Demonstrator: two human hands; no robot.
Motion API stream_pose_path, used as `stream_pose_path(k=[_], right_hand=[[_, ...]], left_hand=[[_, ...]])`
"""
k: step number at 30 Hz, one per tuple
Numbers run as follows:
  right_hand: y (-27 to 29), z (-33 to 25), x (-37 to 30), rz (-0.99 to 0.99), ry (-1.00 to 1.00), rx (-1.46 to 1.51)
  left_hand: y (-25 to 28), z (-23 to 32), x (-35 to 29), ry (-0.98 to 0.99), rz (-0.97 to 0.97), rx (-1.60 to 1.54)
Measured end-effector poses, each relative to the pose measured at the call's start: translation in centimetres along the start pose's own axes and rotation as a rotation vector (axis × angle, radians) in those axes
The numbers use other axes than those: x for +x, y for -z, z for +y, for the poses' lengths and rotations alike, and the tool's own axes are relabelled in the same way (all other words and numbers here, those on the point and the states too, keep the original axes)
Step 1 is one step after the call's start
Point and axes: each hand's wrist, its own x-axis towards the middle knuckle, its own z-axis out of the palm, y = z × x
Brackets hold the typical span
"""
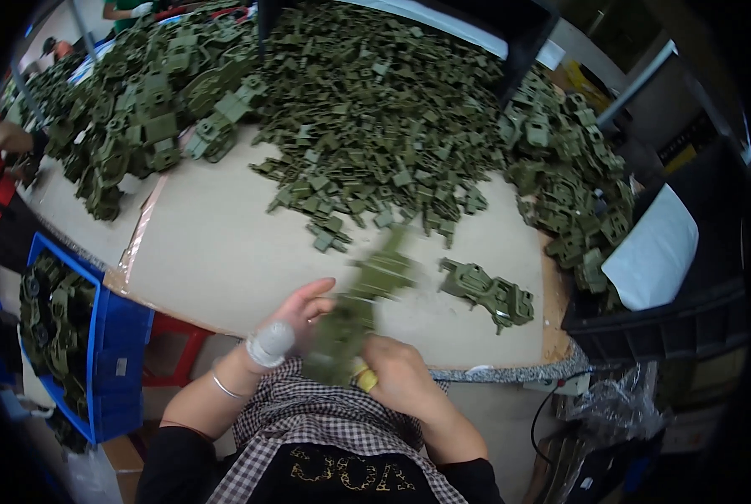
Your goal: The person assembles toy parts by picking up plastic components from the workbench and fitting them together by hand.
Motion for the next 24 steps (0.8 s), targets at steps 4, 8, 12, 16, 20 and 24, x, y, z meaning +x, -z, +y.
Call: stream_pose_path(k=[4, 8, 12, 16, 20, 24], right_hand=[[1.6, -0.1, -1.2, -0.182, 0.071, 0.055], [9.5, 3.4, -2.8, 0.179, 0.082, -0.177], [14.3, 9.5, -6.0, 0.394, -0.246, -0.552], [8.6, 7.9, -5.5, 0.390, -0.275, -0.636], [3.4, 4.6, -6.4, 0.517, -0.216, 0.176], [-0.3, 0.5, -4.3, 0.635, -0.116, 0.208]], left_hand=[[0.1, 0.7, 0.1, 0.055, -0.229, 0.259], [1.6, 0.0, -1.4, -0.022, -0.076, -0.179], [0.2, 0.1, 0.7, -0.115, 0.016, -0.192], [0.7, -0.2, 1.3, -0.177, 0.140, 0.010], [0.1, -1.6, 2.0, -0.224, 0.145, 0.059], [-1.5, -1.8, 2.1, -0.269, 0.042, 0.092]])
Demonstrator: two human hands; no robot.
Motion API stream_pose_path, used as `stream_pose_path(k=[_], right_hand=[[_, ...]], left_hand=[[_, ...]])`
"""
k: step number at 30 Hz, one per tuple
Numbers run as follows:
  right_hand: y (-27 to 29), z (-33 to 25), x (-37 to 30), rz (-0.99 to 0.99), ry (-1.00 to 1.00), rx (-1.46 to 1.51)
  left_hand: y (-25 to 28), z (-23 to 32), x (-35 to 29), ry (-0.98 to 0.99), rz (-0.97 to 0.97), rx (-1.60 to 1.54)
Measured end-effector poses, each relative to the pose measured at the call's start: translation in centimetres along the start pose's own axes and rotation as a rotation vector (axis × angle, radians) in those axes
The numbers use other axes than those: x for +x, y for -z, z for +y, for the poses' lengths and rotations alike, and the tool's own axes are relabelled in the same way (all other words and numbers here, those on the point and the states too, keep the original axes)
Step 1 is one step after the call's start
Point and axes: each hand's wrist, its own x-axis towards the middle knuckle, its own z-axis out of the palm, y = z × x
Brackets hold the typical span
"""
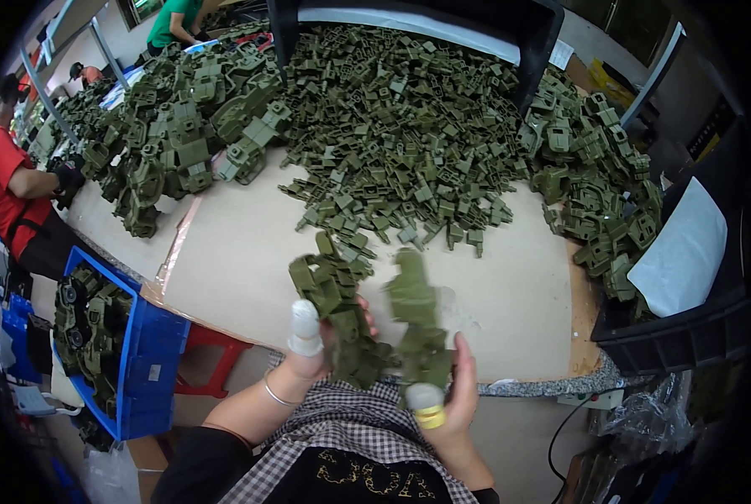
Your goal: The person assembles toy parts by picking up plastic components from the workbench and fitting them together by hand.
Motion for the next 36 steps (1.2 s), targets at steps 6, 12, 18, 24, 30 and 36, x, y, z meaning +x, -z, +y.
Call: stream_pose_path(k=[6, 12, 18, 24, 30, 36], right_hand=[[-3.0, -1.9, 1.7, -0.132, 0.309, -0.222], [-3.0, -2.2, 0.4, -0.205, 0.342, -0.260], [-4.0, -1.2, 1.4, -0.216, 0.263, -0.221], [-4.5, -0.8, 1.6, -0.162, 0.171, -0.248], [-4.5, -0.5, 1.4, -0.229, 0.157, -0.196], [-4.3, -0.9, 1.4, -0.252, 0.088, -0.177]], left_hand=[[-2.4, 0.5, -0.9, -0.052, 0.026, 0.113], [-0.7, -0.5, -2.4, 0.022, 0.128, 0.118], [-1.3, -1.2, -1.1, -0.093, 0.189, 0.120], [-2.5, -0.2, 0.2, -0.119, 0.228, 0.246], [-2.1, -0.4, 0.5, -0.083, 0.225, 0.336], [-0.4, -1.2, 0.7, -0.070, 0.137, 0.535]])
